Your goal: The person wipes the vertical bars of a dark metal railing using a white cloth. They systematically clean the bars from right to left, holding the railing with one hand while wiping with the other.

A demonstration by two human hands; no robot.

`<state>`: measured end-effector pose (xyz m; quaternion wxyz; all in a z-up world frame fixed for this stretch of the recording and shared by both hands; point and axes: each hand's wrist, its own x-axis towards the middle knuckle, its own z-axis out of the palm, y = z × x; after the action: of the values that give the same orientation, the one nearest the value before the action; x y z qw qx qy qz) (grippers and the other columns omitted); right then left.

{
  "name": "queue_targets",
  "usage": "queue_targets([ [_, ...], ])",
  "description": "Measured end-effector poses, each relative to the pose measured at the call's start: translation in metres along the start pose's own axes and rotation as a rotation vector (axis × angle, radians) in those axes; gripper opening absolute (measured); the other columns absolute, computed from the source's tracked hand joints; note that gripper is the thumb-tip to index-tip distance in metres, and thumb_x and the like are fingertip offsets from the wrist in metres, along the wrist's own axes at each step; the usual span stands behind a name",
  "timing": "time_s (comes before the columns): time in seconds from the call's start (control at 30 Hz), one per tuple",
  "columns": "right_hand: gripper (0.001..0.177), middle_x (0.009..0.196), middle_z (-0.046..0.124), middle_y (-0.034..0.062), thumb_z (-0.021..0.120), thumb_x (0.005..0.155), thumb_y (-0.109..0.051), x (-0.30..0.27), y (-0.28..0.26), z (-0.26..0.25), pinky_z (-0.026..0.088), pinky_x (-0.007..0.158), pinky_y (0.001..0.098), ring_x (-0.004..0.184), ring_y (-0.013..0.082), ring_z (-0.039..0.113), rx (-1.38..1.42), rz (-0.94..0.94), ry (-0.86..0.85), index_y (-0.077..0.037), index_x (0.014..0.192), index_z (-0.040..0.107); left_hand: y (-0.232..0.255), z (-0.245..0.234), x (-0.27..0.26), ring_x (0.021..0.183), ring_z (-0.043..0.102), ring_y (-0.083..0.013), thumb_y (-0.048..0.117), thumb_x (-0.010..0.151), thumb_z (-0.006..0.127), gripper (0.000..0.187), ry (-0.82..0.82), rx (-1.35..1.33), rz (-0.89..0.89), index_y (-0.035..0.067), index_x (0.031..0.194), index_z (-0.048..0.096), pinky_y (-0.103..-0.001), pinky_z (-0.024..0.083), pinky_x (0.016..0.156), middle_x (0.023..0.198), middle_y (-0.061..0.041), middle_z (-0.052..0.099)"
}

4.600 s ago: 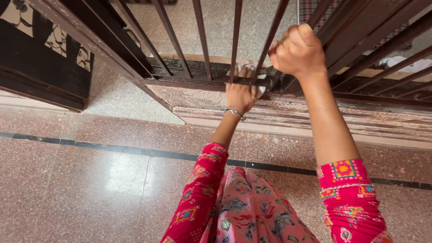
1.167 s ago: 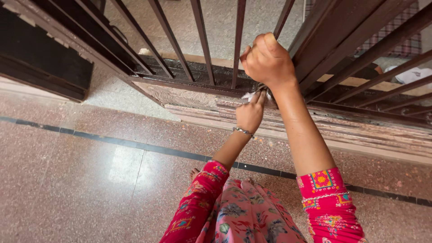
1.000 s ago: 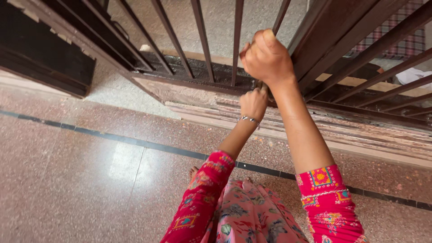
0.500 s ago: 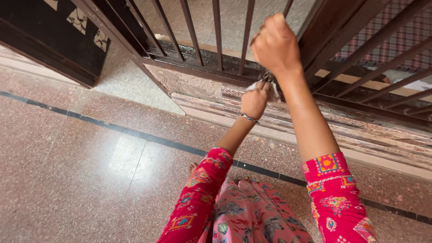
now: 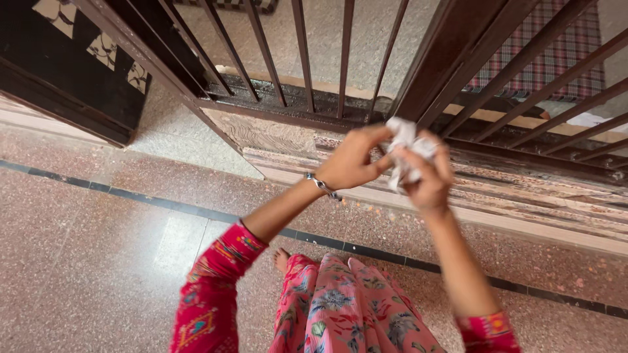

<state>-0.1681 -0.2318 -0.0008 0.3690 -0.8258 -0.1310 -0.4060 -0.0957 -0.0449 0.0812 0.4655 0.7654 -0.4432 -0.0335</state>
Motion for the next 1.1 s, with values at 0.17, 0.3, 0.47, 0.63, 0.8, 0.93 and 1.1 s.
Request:
queue_targets([
  [0.17, 0.061, 0.152, 0.042, 0.0288, 0.063, 0.096, -0.054, 0.116, -0.014, -0.073, 0.033, 0.121, 0.0675, 0.144, 0.0500, 0.034, -0.555, -0.019, 0.157, -0.008, 0.136, 0.071, 0.008, -0.081, 0.080, 0.147, 0.051, -0.0297, 0.038, 0.110, 0.067, 0.031, 0.172, 1.117, 0.894, 0.010, 0.122, 0.064, -0.045, 0.027, 0.130, 0.151, -0.012, 0.058],
  [0.3, 0.088, 0.168, -0.003, 0.0216, 0.043, 0.096, -0.067, 0.161, 0.050, -0.041, 0.014, 0.125, 0.0735, 0.154, 0.0506, -0.001, -1.041, -0.110, 0.046, -0.020, 0.165, 0.016, -0.032, -0.103, 0.128, 0.134, 0.055, -0.0277, 0.040, 0.100, 0.062, 0.033, 0.136, 1.337, 1.221, 0.017, 0.121, 0.073, -0.044, 0.022, 0.129, 0.129, 0.000, 0.067],
  [0.47, 0.089, 0.174, -0.016, 0.0186, 0.038, 0.106, -0.070, 0.088, 0.114, 0.020, 0.012, 0.121, 0.0815, 0.157, 0.0535, -0.006, -0.926, -0.284, 0.154, -0.030, 0.172, -0.007, -0.050, -0.097, 0.119, 0.132, 0.057, -0.0218, 0.052, 0.110, 0.056, 0.044, 0.148, 1.364, 1.211, 0.016, 0.091, 0.074, -0.043, 0.022, 0.131, 0.107, 0.000, 0.069],
  [0.63, 0.084, 0.175, -0.019, 0.0143, 0.045, 0.113, -0.061, 0.029, 0.147, 0.048, 0.008, 0.120, 0.0828, 0.160, 0.0488, -0.012, -0.881, -0.353, 0.119, -0.028, 0.171, -0.006, -0.035, -0.104, 0.113, 0.127, 0.058, -0.0208, 0.033, 0.094, 0.063, 0.019, 0.159, 1.351, 1.187, 0.017, 0.087, 0.070, -0.041, 0.025, 0.130, 0.103, 0.001, 0.067],
  [0.8, 0.077, 0.175, -0.008, 0.0173, 0.045, 0.115, -0.056, -0.024, 0.142, 0.057, 0.009, 0.120, 0.0829, 0.158, 0.0476, -0.011, -0.838, -0.253, -0.108, -0.022, 0.172, 0.006, -0.029, -0.102, 0.113, 0.127, 0.058, -0.0198, 0.031, 0.094, 0.064, 0.019, 0.176, 1.354, 1.171, 0.015, 0.090, 0.071, -0.039, 0.026, 0.130, 0.106, 0.001, 0.067],
  [0.93, 0.053, 0.175, 0.013, 0.0165, 0.050, 0.112, -0.044, -0.067, 0.118, 0.053, 0.010, 0.126, 0.0731, 0.160, 0.0443, 0.001, -0.916, -0.194, -0.318, -0.019, 0.158, 0.045, -0.027, -0.101, 0.111, 0.127, 0.057, -0.0192, 0.030, 0.097, 0.067, 0.017, 0.204, 1.345, 1.153, 0.014, 0.089, 0.070, -0.039, 0.026, 0.131, 0.107, 0.001, 0.067],
  [1.1, 0.048, 0.173, 0.015, 0.0126, 0.058, 0.105, -0.042, -0.060, 0.088, 0.040, 0.005, 0.126, 0.0691, 0.160, 0.0392, 0.007, -0.815, -0.072, -0.301, -0.012, 0.143, 0.055, -0.029, -0.099, 0.112, 0.125, 0.057, -0.0193, 0.031, 0.097, 0.067, 0.019, 0.193, 1.341, 1.152, 0.015, 0.086, 0.070, -0.039, 0.029, 0.128, 0.103, 0.001, 0.067],
])
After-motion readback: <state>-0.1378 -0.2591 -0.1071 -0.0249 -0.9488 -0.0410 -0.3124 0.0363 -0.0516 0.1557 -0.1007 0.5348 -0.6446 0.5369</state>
